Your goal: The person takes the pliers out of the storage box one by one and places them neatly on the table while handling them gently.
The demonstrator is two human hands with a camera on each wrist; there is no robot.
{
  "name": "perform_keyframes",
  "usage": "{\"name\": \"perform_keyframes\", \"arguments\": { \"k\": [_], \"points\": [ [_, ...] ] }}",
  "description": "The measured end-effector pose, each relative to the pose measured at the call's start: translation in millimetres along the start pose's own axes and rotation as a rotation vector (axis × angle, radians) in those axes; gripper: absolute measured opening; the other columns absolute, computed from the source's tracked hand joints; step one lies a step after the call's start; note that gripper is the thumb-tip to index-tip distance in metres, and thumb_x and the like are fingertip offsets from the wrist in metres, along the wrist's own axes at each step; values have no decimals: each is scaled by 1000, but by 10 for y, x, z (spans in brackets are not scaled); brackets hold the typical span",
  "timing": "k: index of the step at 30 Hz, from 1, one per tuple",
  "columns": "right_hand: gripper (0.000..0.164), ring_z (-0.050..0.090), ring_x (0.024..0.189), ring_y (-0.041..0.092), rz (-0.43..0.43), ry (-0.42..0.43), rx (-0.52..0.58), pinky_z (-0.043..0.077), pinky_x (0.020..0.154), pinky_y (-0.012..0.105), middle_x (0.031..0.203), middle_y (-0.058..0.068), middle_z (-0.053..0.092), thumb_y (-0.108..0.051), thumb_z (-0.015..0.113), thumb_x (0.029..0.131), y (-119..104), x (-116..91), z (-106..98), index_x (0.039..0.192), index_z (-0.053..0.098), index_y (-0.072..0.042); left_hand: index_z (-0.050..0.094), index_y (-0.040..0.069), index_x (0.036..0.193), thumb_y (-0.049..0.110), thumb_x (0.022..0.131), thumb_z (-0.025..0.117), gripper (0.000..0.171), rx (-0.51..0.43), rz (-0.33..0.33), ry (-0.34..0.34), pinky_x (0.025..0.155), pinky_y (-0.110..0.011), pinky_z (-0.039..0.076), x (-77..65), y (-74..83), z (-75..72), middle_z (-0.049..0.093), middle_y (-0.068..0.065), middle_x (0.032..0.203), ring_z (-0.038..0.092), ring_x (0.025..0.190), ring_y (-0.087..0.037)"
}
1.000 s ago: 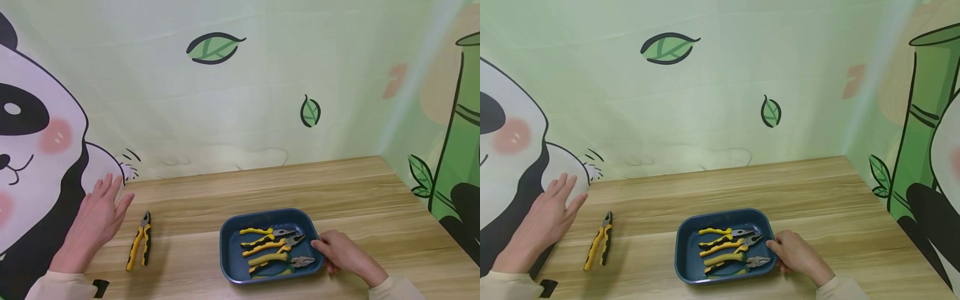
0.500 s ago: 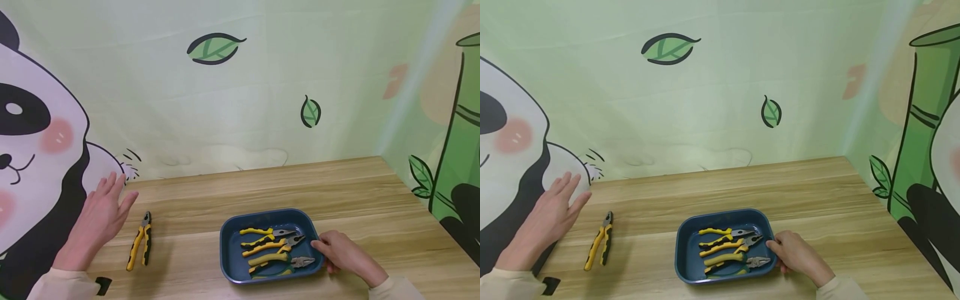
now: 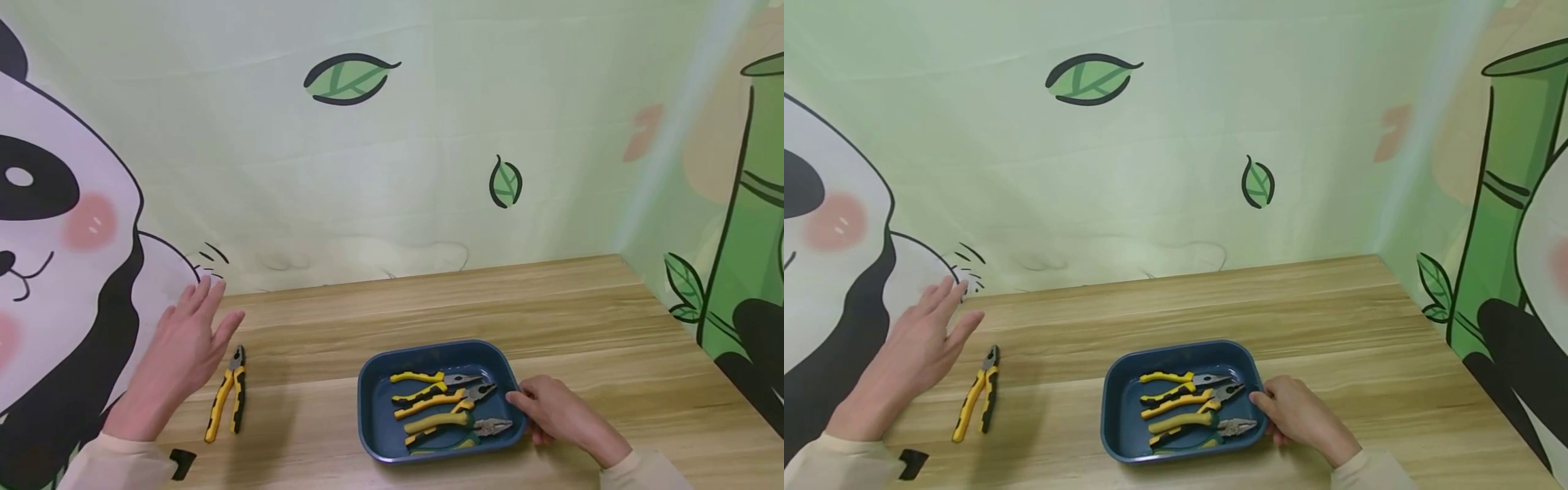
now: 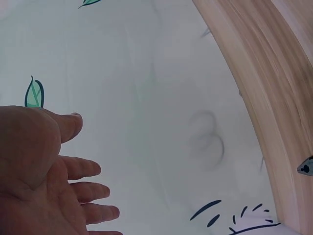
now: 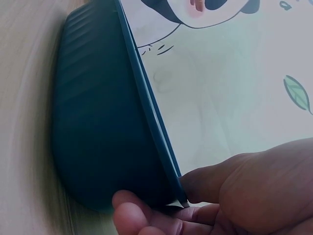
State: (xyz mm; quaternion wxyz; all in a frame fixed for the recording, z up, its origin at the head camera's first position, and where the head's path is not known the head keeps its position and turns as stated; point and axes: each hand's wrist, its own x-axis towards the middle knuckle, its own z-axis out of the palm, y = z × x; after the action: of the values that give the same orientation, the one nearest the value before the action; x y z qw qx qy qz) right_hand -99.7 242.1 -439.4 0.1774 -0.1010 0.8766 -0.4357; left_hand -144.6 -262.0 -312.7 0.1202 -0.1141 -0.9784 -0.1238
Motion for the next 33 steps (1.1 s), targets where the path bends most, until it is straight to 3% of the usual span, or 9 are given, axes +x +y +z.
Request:
{"name": "perform_keyframes", "arguments": {
  "k": [9, 16, 24, 33],
  "points": [
    [28, 58, 46, 14, -16, -1, 4, 48, 45, 29, 60, 2, 58, -17, 56, 107, 13, 14, -1, 84, 63, -4, 33, -9, 155, 37, 110, 50, 67, 29, 43, -20, 112, -73, 20, 42, 218, 37, 23, -36, 161, 21, 147, -56],
    [27, 59, 47, 14, 0, -7, 16, 47, 45, 28, 60, 2, 59, -17, 56, 107, 29, 4, 5, 84, 63, -4, 39, -10, 152, 32, 108, 56, 63, 73, 123, 18, 112, -69, 27, 82, 397, 122, 32, -36, 157, 30, 145, -55],
    [27, 58, 46, 14, 11, -4, 9, 47, 45, 28, 60, 3, 59, -15, 56, 107, 21, 6, 8, 84, 63, -4, 39, -7, 154, 34, 109, 54, 63, 19, 138, -24, 113, -70, 23, 92, 625, 230, 29, -31, 162, 26, 149, -50],
    [27, 59, 46, 14, -10, 2, -5, 47, 45, 28, 60, 3, 59, -16, 56, 107, 14, 5, -5, 84, 63, -4, 40, -6, 154, 33, 107, 59, 64, -14, 207, -13, 113, -69, 27, 130, 876, 347, 31, -27, 162, 29, 150, -45]
  ]
}}
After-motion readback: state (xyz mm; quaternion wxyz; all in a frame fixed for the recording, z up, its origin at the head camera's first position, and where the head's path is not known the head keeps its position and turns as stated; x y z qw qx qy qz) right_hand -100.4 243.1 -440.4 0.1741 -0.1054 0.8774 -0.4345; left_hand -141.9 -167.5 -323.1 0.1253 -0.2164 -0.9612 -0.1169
